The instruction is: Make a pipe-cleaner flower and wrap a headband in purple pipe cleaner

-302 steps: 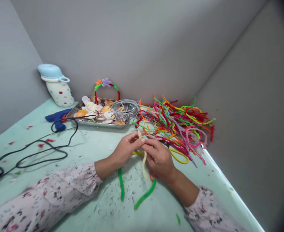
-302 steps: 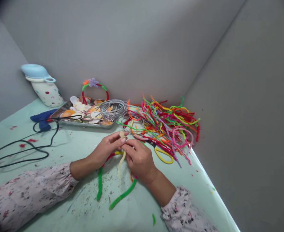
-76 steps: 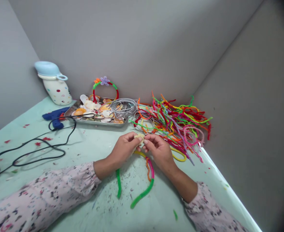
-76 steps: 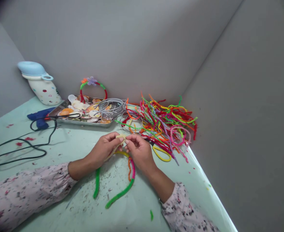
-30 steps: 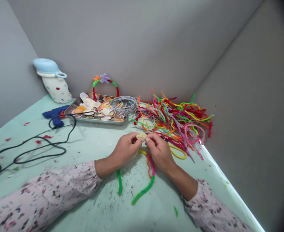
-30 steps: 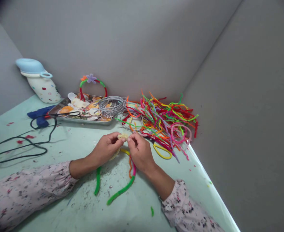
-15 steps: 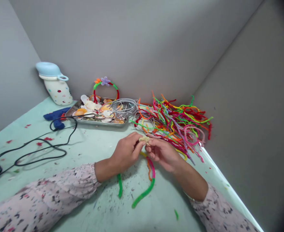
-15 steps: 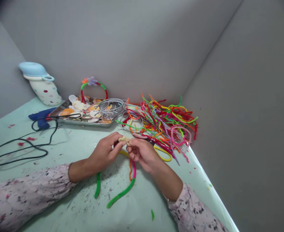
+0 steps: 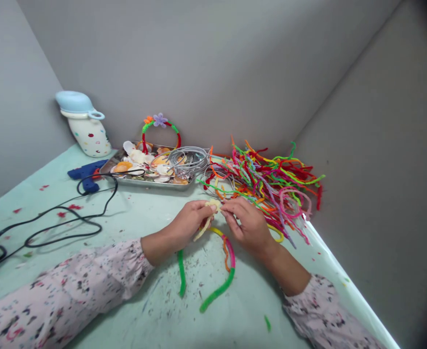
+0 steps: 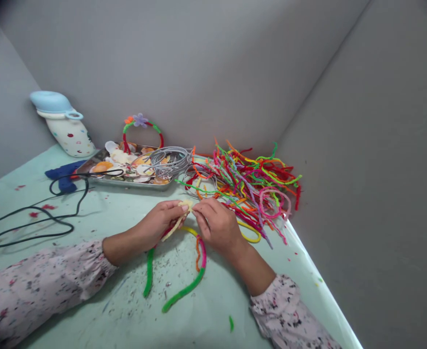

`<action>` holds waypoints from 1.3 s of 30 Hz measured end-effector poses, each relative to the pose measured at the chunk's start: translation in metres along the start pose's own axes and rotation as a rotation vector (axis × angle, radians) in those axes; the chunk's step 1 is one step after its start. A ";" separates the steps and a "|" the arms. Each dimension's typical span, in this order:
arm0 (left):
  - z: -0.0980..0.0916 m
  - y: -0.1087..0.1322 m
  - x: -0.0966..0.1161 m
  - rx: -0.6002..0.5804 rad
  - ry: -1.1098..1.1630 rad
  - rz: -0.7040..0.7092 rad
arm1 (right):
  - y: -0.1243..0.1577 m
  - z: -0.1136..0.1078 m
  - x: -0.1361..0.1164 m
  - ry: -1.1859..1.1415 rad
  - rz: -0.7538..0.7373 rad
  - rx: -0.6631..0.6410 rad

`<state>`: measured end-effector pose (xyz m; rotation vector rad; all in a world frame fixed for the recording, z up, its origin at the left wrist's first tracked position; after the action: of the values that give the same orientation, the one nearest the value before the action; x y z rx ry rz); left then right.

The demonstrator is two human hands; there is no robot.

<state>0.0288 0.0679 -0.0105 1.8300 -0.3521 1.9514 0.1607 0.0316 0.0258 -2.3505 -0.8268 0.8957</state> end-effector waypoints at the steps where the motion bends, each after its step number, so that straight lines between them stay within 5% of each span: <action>1: 0.000 0.000 0.000 0.006 -0.016 0.001 | 0.000 0.000 0.000 -0.005 0.005 -0.004; 7: 0.000 0.002 0.008 0.046 -0.279 0.158 | -0.002 0.000 0.003 -0.175 0.278 -0.008; 16: 0.008 0.025 0.034 0.154 -0.848 0.566 | 0.010 0.025 0.012 -1.192 1.088 -0.074; 19: 0.003 0.020 0.030 0.148 -0.660 0.448 | 0.006 0.020 0.013 -1.129 1.000 -0.104; 24: -0.002 0.005 0.015 0.070 -0.151 0.091 | -0.006 -0.005 0.007 -0.375 0.445 0.018; 29: 0.001 0.002 0.009 -0.021 0.008 0.011 | -0.005 -0.005 -0.008 -0.017 0.032 -0.004; 34: 0.003 0.001 0.005 -0.056 -0.096 0.067 | -0.004 -0.004 -0.007 0.064 0.039 -0.048; 39: -0.001 0.009 0.018 0.102 -0.563 0.336 | -0.006 -0.003 0.001 -0.146 0.380 -0.107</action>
<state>0.0233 0.0627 0.0087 2.5091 -0.7898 1.6310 0.1615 0.0357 0.0312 -2.6107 -0.4967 1.2144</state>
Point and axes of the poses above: each hand's wrist, its own y-axis away from the middle knuckle, its own z-axis out of the palm, x = y × z, the point moved 5 cm from there along -y, towards the middle knuckle, and after that the axes turned 6 degrees about -y, right-handed, at the moved point
